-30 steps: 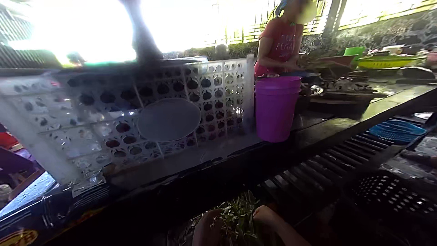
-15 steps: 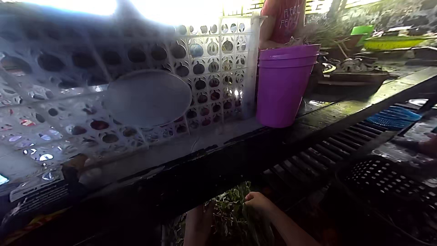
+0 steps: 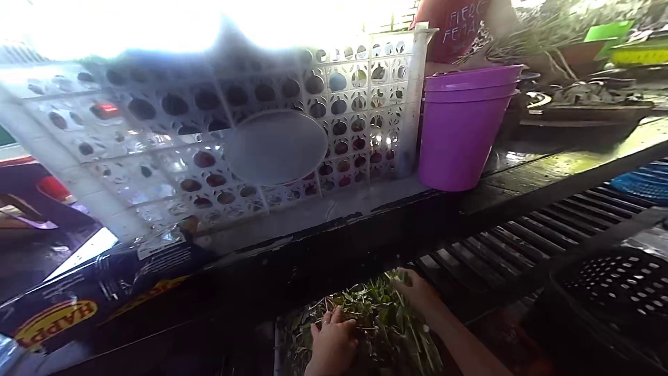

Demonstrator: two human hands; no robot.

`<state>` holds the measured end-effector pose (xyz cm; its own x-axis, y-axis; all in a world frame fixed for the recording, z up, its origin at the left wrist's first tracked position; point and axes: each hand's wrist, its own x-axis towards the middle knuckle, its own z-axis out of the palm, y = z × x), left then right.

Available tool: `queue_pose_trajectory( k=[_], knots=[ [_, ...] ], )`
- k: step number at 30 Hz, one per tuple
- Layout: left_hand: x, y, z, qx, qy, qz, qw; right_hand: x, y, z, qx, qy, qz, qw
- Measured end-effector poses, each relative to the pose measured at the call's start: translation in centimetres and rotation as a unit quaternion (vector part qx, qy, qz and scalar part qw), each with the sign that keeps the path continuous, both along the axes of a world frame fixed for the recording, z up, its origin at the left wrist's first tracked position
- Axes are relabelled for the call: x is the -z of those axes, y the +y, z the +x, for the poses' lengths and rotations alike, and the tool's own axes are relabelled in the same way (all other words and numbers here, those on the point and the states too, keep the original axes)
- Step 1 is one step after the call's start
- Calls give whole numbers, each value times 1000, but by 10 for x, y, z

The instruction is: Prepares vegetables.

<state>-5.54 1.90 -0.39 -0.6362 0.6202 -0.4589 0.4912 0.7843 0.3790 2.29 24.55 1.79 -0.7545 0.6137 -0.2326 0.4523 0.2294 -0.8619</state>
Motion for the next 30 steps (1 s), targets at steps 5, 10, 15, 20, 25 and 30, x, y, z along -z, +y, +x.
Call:
queue_pose_trajectory(
  k=[5,10,15,20,25,30],
  knots=[
    [15,4,14,51,-17,-55,997,-20,-22,4,2,93,37,995],
    [31,4,1,58,-47,-70,995,-19,-32,7,-54,71,104,991],
    [15,-1,-8,28,-51,49,997,-23,-32,9,-34,144,185,972],
    [-7,-21,-19,-43,17,247,968,-33,-38,13,-63,341,49,937],
    [-18,-8,-10,-213,-117,477,844,-24,-53,3,-151,257,-71,952],
    [-19,7,3,-329,-253,508,755,-9,-65,-12,-179,104,-40,977]
  ],
)
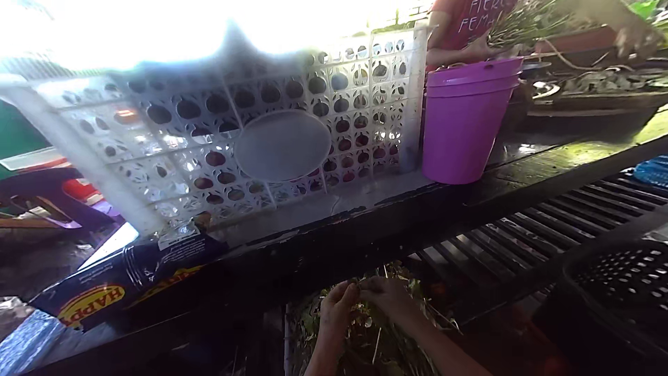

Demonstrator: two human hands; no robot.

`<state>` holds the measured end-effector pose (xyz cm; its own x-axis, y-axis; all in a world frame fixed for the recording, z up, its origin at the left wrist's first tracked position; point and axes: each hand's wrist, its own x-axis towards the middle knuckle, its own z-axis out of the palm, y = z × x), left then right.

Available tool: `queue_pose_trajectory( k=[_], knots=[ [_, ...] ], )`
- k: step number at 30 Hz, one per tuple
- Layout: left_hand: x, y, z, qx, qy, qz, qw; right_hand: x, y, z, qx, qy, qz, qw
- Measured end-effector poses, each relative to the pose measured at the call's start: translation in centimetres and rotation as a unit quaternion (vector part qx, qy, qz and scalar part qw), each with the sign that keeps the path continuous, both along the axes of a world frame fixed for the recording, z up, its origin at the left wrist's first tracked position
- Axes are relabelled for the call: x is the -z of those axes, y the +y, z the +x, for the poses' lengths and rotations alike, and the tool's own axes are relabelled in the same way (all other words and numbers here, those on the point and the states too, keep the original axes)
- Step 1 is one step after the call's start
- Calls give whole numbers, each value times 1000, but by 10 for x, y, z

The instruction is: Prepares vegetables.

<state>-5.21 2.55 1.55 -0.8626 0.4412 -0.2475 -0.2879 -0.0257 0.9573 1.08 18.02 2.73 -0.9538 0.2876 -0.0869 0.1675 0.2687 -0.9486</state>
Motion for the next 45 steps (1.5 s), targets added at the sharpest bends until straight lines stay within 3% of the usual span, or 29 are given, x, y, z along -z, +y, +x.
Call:
queue_pose_trajectory(
  k=[3,6,9,13,20,24,28,32,35,39,43,45],
  knots=[
    [0,-2,-1,-2,-23,17,1000,9,-7,1,-25,-15,40,999],
    [-13,-5,-1,-11,12,11,1000,-7,-19,8,-29,-39,80,996],
    [-23,-12,-9,-73,6,43,996,-22,-25,15,9,-8,89,996],
    [-31,-26,-25,-175,-4,100,979,-12,-19,13,42,47,66,996],
    [-31,-11,-6,-175,-25,142,974,9,-29,5,-61,59,92,992],
    [-32,-6,-2,-177,-7,130,976,12,-33,2,-59,102,110,987],
    [-26,2,4,-72,11,54,996,6,-26,0,-42,80,42,995],
    [-22,9,11,-96,3,98,990,5,-26,3,-55,40,-71,995],
    [-25,5,9,-130,30,103,986,1,-26,1,-97,-23,5,995],
    [-34,-5,-1,-197,101,103,970,-1,-22,-4,-117,-55,251,959],
    [-50,-30,-24,-255,161,93,949,27,-13,-2,-117,-20,301,946],
    [-44,-35,-25,-238,192,70,949,30,-8,-1,-148,-25,302,941]
  ],
)
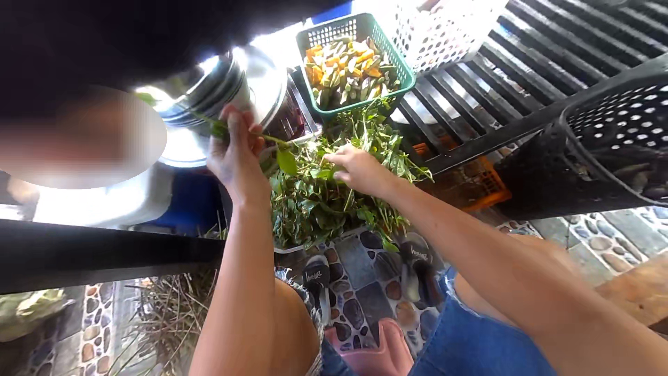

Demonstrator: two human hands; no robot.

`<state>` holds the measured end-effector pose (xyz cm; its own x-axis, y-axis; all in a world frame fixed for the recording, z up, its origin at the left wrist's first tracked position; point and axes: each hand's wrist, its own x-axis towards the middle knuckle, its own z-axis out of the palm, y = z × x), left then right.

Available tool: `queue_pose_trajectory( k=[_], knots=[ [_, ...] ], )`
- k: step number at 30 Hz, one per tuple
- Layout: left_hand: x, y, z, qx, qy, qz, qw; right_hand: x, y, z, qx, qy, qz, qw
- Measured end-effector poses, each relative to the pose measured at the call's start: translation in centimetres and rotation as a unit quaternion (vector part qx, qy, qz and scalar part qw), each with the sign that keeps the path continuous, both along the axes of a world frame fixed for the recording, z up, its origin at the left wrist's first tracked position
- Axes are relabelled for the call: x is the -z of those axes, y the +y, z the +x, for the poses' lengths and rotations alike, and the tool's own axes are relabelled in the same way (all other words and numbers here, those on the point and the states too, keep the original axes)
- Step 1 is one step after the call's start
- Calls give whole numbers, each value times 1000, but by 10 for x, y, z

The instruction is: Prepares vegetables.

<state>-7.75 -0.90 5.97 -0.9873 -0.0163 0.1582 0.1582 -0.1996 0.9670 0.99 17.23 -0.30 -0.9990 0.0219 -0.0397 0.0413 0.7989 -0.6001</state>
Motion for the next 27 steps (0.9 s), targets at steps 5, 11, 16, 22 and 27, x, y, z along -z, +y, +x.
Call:
queue_pose_trajectory(
  k=[5,11,16,22,27],
  knots=[
    [18,5,16,76,108,-230,964,-24,1,13,37,35,-148,988],
    [-3,20,62,144,123,-453,872,-55,-28,47,120,82,-381,913],
    [-37,19,94,141,127,-546,816,-65,-46,59,207,150,-419,871],
    [-46,-5,121,170,130,-508,834,-89,-58,79,169,238,-399,869],
    [-41,-27,143,172,148,-500,836,-97,-74,107,122,190,-358,906]
  ],
)
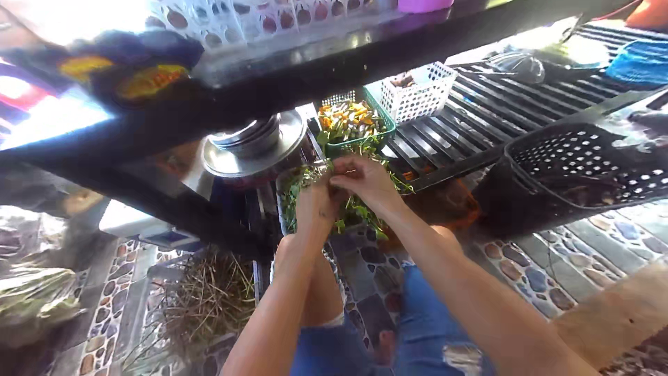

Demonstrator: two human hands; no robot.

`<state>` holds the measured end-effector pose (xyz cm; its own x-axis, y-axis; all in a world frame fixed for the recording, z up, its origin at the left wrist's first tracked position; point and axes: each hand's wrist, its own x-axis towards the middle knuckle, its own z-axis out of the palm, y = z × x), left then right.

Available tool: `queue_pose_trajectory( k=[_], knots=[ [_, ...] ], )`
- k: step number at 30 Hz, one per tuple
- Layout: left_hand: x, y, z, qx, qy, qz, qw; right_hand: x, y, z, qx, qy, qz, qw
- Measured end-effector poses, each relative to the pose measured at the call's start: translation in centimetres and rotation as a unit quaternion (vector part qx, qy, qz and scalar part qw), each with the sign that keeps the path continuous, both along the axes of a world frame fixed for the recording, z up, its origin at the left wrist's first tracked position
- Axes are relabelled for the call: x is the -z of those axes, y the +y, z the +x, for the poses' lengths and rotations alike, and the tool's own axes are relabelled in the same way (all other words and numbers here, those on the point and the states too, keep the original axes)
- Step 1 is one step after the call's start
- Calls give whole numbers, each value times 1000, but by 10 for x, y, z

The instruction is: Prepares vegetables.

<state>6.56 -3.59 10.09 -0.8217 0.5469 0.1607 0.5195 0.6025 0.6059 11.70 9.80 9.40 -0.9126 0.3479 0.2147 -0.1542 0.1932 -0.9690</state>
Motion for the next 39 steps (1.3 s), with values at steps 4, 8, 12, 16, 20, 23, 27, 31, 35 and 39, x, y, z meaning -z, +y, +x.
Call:
queue_pose_trajectory(
  k=[4,8,12,16,20,23,27,31,35,39],
  knots=[
    [16,-17,18,74,-158,132,976,14,-7,20,20,9,41,999],
    [18,-33,47,16,-405,317,857,29,-13,34,0,24,107,994],
    [31,-24,41,-126,-396,418,808,41,-30,35,4,34,145,989],
    [26,-28,12,-223,-338,510,759,44,-27,24,73,25,91,993],
    [13,-36,-1,-219,-293,522,770,43,4,-11,62,-81,186,977],
    [13,-31,12,-208,-296,520,774,51,20,-20,0,-192,278,941],
    [30,-22,29,-189,-312,507,781,57,26,1,41,-189,251,948],
    [47,-10,40,-158,-321,460,813,62,26,27,-56,-166,205,963],
    [65,-5,50,-100,-304,405,857,65,25,43,-140,-113,127,976],
    [76,8,54,-114,-290,377,872,67,32,42,-137,-98,77,983]
  ],
)
